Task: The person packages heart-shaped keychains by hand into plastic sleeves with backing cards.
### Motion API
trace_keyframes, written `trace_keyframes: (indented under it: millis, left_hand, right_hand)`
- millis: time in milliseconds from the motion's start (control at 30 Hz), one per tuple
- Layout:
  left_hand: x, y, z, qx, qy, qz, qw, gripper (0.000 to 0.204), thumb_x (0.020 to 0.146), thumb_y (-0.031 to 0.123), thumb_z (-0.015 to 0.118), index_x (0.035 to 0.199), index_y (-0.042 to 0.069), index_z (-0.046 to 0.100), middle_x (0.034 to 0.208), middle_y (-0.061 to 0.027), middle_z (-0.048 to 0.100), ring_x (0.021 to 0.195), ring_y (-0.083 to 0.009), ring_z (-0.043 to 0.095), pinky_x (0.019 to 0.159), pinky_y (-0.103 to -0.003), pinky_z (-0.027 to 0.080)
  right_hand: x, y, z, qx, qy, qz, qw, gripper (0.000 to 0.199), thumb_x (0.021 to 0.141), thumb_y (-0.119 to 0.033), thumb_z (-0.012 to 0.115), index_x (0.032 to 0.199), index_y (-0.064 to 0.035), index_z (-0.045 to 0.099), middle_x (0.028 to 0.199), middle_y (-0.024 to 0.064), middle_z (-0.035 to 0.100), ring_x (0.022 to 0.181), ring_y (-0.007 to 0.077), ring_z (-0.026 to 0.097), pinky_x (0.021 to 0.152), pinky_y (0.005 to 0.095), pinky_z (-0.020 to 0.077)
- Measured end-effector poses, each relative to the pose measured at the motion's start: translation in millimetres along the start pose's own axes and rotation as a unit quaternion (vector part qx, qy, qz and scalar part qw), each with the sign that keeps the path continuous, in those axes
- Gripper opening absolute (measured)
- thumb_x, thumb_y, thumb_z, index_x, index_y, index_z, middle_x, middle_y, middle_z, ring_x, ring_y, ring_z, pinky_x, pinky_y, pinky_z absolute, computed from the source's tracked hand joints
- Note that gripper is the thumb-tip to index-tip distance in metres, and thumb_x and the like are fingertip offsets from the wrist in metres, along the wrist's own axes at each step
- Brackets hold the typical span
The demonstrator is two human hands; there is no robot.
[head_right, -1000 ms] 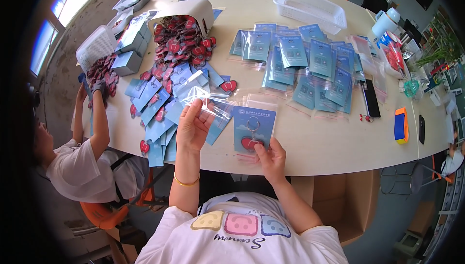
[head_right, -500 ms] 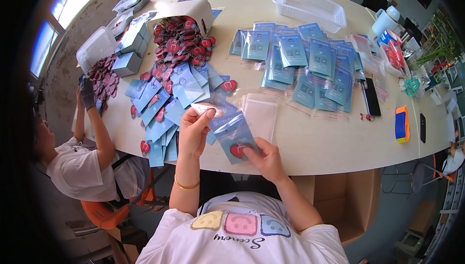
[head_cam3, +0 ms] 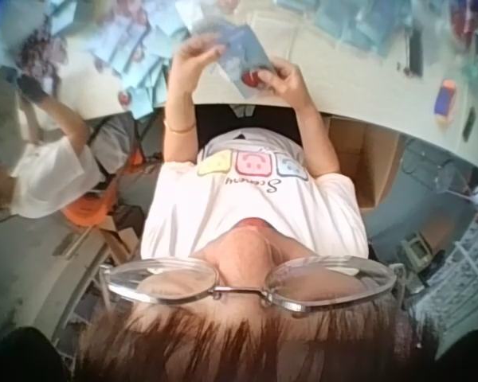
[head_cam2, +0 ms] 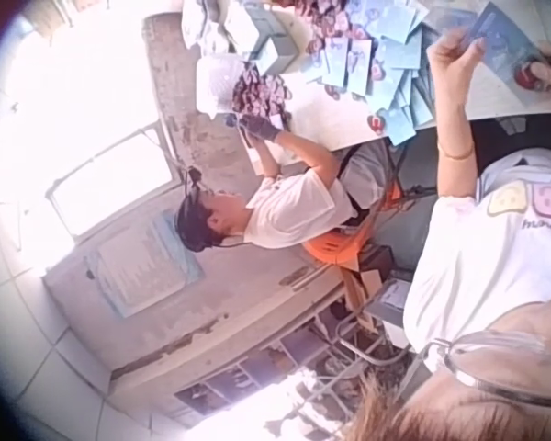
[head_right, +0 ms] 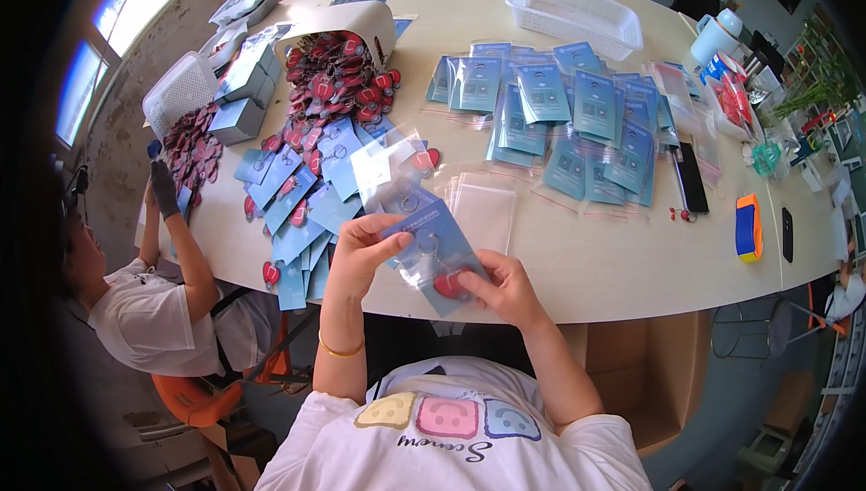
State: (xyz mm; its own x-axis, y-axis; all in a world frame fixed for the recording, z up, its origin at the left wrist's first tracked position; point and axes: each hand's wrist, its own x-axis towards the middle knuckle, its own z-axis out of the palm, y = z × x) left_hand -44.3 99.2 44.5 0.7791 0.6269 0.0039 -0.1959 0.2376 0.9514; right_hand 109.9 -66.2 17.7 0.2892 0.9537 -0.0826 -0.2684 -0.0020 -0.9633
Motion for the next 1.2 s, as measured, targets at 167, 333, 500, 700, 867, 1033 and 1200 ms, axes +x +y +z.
trace_keyframes:
  millis: [167,333,500,700,867,1033,1200]
  left_hand:
    - [-2.7,-7.7,17.8,-0.022,-0.015,-0.038,0.999,0.018,0.081,0.001,0.070,0.099,0.001,0.068,0.091,-0.0001,0.068,0.082,-0.0044,0.058,0.076,-0.021,0.047]
    - [6.3,-7.8,0.2,-0.063,0.058,-0.021,0.996,0.011,0.084,0.010,0.070,0.092,0.004,0.069,0.082,0.0013,0.067,0.061,-0.0018,0.049,0.052,-0.018,0.036]
    - [7.1,-6.3,10.5,-0.141,0.111,-0.047,0.983,0.010,0.083,0.011,0.071,0.088,0.003,0.069,0.081,-0.0006,0.068,0.061,-0.0029,0.052,0.052,-0.018,0.038]
    - [-8.1,-4.5,32.7,-0.070,0.014,-0.076,0.995,0.014,0.084,0.009,0.069,0.096,0.001,0.070,0.090,-0.0002,0.068,0.079,-0.0050,0.058,0.074,-0.022,0.045]
    - [-0.9,-11.9,14.0,-0.079,0.053,-0.071,0.993,0.014,0.085,0.012,0.068,0.094,0.001,0.069,0.085,-0.0020,0.068,0.075,-0.0068,0.060,0.067,-0.023,0.047]
    - [2.8,-31.7,11.7,0.168,-0.027,-0.124,0.978,0.021,0.085,0.020,0.069,0.088,-0.001,0.069,0.084,-0.0062,0.069,0.072,-0.0080,0.062,0.062,-0.022,0.049]
    - [29.2,-14.9,-8.2,0.477,0.167,0.171,0.846,0.018,0.075,0.013,0.071,0.091,0.006,0.067,0.095,-0.0101,0.067,0.088,-0.0274,0.064,0.074,-0.034,0.051]
  right_hand:
    - [5.6,6.0,5.4,0.055,0.055,-0.010,0.997,0.020,0.088,-0.014,0.064,0.103,-0.0018,0.063,0.083,0.0020,0.066,0.063,0.0039,0.057,0.051,0.0178,0.0439]
    - [4.2,7.4,5.7,0.099,-0.029,0.005,0.995,0.024,0.085,-0.010,0.067,0.107,-0.0007,0.062,0.086,0.0053,0.067,0.068,0.0075,0.061,0.058,0.0203,0.0496]
    - [1.5,11.0,5.3,0.096,-0.062,-0.019,0.993,0.028,0.081,-0.006,0.070,0.107,-0.0007,0.062,0.084,0.0060,0.067,0.068,0.0099,0.062,0.059,0.0219,0.0506]
    - [11.9,22.6,15.2,0.085,0.072,-0.069,0.991,0.028,0.082,-0.005,0.068,0.108,-0.0037,0.059,0.081,0.0063,0.066,0.064,0.0095,0.060,0.056,0.0236,0.0497]
    - [11.4,13.0,7.4,0.121,0.051,-0.020,0.991,0.025,0.086,-0.009,0.064,0.110,-0.0039,0.058,0.086,0.0035,0.065,0.063,0.0078,0.057,0.053,0.0222,0.0469]
    - [23.7,11.8,3.1,0.028,0.093,-0.044,0.994,0.024,0.088,-0.015,0.064,0.108,-0.0037,0.061,0.084,-0.0014,0.062,0.060,0.0043,0.053,0.051,0.0198,0.0434]
    - [64.8,-35.2,-112.5,-0.394,0.408,-0.306,0.765,0.014,0.087,-0.012,0.062,0.098,-0.0043,0.065,0.072,0.0003,0.052,0.061,0.0104,0.049,0.054,0.0261,0.0400]
